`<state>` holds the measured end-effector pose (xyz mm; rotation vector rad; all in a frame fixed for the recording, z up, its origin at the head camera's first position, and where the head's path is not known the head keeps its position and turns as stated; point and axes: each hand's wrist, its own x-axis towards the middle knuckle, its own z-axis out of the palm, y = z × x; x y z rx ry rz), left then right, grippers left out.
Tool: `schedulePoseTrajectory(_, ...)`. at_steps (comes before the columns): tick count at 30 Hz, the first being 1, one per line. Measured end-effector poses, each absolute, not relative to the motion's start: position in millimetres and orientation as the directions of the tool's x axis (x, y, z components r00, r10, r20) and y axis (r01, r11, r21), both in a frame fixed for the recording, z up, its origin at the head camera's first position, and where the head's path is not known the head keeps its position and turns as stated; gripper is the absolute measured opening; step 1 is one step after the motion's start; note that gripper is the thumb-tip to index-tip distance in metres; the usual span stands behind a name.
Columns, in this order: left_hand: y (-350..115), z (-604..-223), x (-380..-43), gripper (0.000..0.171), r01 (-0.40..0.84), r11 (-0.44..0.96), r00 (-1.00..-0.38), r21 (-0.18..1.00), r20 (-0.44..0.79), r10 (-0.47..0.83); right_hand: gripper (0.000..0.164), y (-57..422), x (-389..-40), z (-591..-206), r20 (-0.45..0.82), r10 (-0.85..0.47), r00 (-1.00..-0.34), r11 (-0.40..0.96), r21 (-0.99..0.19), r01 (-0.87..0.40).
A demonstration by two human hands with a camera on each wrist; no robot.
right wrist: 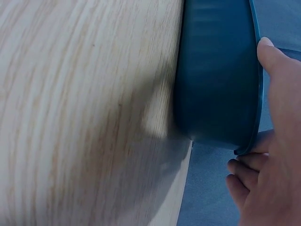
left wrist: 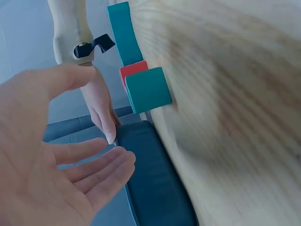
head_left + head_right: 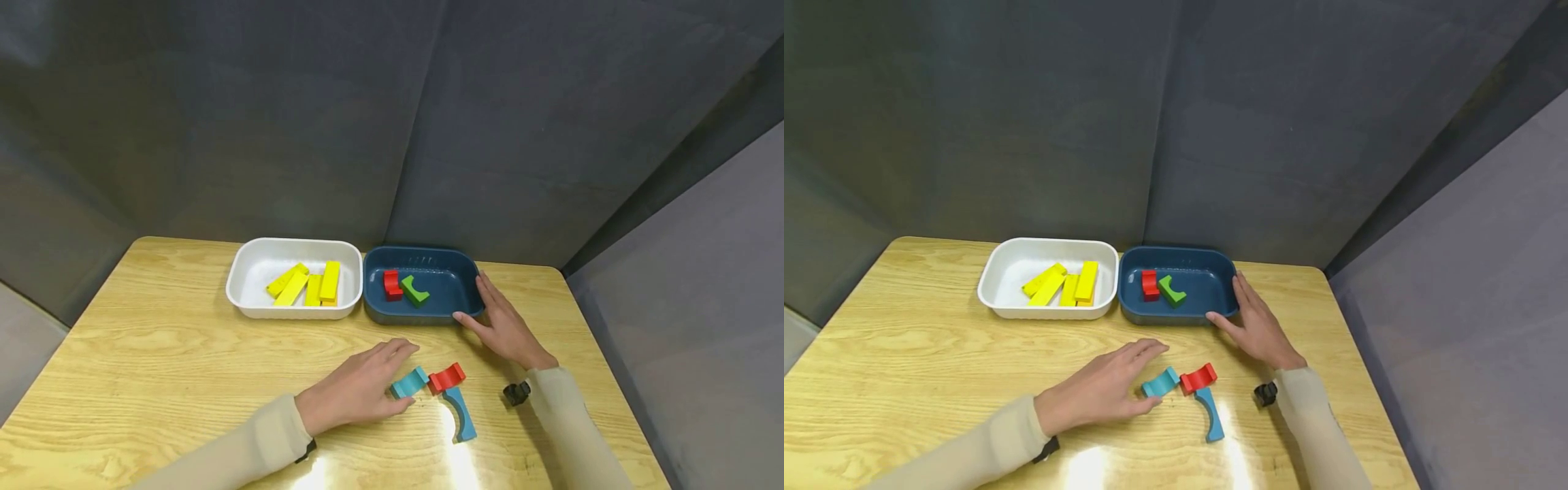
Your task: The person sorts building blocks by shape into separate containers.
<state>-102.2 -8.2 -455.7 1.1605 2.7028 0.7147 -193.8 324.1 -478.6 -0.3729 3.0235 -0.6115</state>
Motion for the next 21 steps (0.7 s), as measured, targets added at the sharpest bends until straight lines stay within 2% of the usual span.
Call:
schedulePoseTrajectory(5, -6.7, -459.8, -100.6, 0.077, 0.651, 0.592, -0.678, 0.475, 0.013, 0.735, 0.106, 323.7, -193.5, -478.6, 0.011, -0.240, -0.971, 0.894, -0.386, -0.225)
schedulePoseTrajectory(11, -4.6, -464.5, -102.7, 0.079, 0.684, 0.586, -0.643, 0.435, -0.019, 0.766, 0.107, 322.6, -193.8, -479.1, 0.018, -0.239, -0.971, 0.894, -0.386, -0.227)
schedulePoseTrajectory(17, -2.4, -468.3, -103.9, 0.081, 0.691, 0.597, -0.635, 0.406, -0.052, 0.771, 0.106, 323.2, -193.2, -479.6, 0.023, -0.244, -0.969, 0.888, -0.395, -0.233)
schedulePoseTrajectory(21, -0.3, -471.3, -104.1, 0.076, 0.691, 0.597, -0.635, 0.406, -0.053, 0.771, 0.107, 323.5, -193.1, -480.1, 0.018, -0.239, -0.971, 0.890, -0.396, -0.226)
